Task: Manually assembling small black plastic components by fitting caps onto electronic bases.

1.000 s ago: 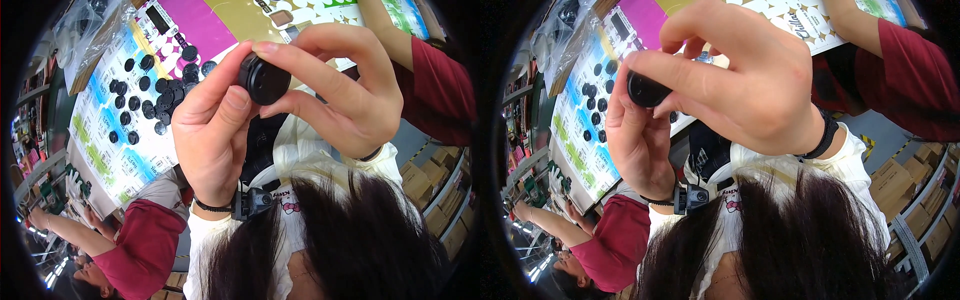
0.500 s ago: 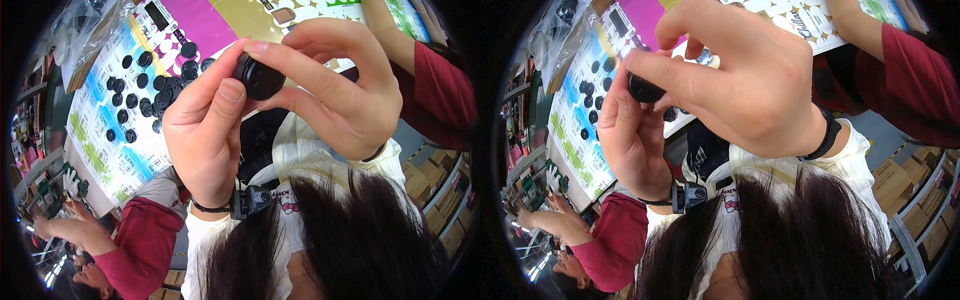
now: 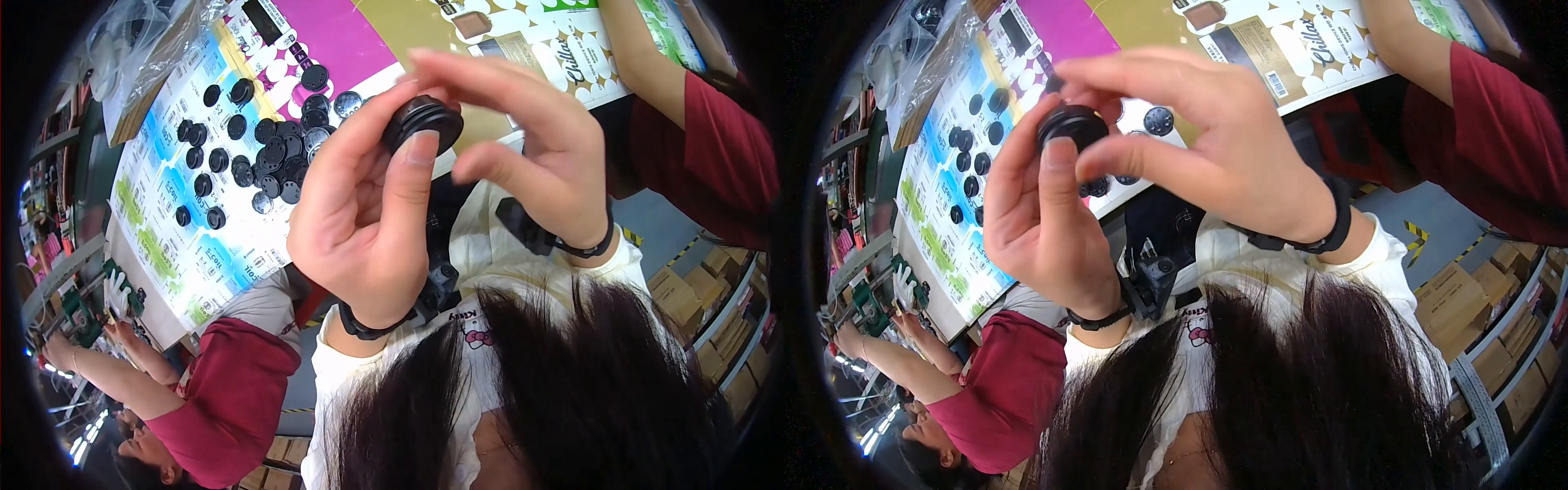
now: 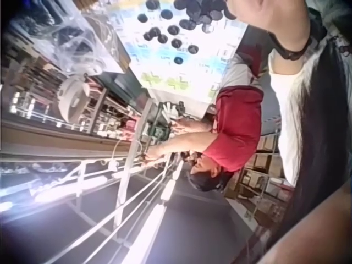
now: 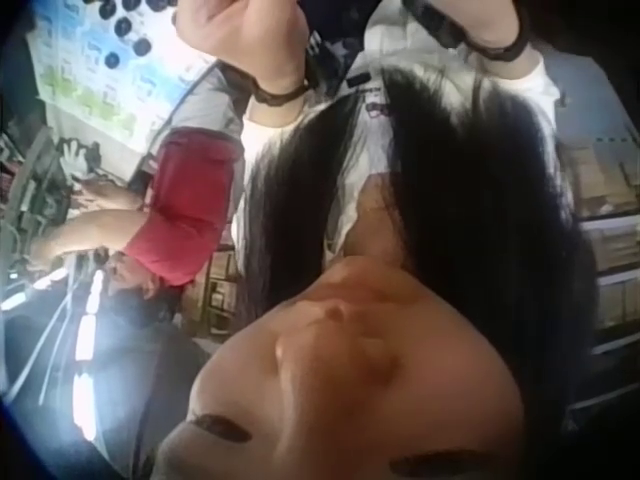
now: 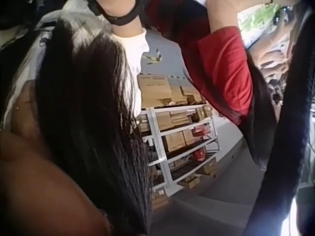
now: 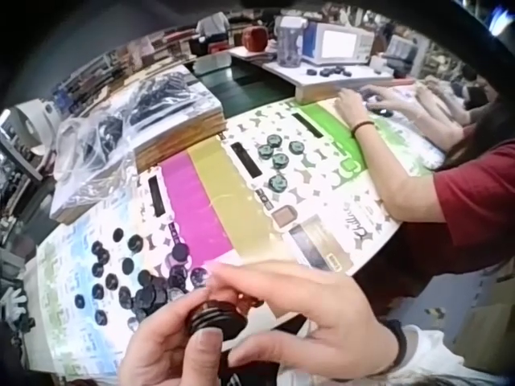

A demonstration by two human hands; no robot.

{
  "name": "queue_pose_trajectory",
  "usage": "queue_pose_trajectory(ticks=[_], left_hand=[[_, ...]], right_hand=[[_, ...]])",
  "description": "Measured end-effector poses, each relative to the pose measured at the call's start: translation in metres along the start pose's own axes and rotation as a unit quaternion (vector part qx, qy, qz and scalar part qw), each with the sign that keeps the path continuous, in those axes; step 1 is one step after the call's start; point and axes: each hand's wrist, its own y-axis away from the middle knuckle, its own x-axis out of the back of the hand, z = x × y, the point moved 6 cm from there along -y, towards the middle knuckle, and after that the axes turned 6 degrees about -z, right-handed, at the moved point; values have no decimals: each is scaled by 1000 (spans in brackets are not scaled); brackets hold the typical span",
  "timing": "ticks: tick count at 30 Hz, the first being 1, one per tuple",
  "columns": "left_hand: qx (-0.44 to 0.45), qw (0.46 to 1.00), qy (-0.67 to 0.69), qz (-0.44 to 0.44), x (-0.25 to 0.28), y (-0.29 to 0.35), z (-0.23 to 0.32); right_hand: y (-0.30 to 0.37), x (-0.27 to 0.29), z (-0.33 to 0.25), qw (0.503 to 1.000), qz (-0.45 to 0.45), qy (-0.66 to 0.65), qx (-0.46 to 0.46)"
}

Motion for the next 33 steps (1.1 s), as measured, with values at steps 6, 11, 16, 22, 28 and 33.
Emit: queue_pose_trajectory(ticks=[6,11,16,22,28,33], left_hand=[[-18,997,-73,-34,2,2,7],[9,995,-42,-91,2,-1,6],[77,986,40,-140,-1,-4,3],[99,982,97,-126,-4,-2,1],[128,971,133,-153,-2,-1,-1],[155,962,169,-149,2,-1,-4]], right_hand=[[3,-10,7,974,-8,-200,-110],[6,-11,7,958,62,-258,-108],[5,-2,1,976,109,-175,-67],[3,6,-3,997,67,-47,-5],[3,7,-10,996,74,2,40],[-9,8,-31,974,-60,172,137]])
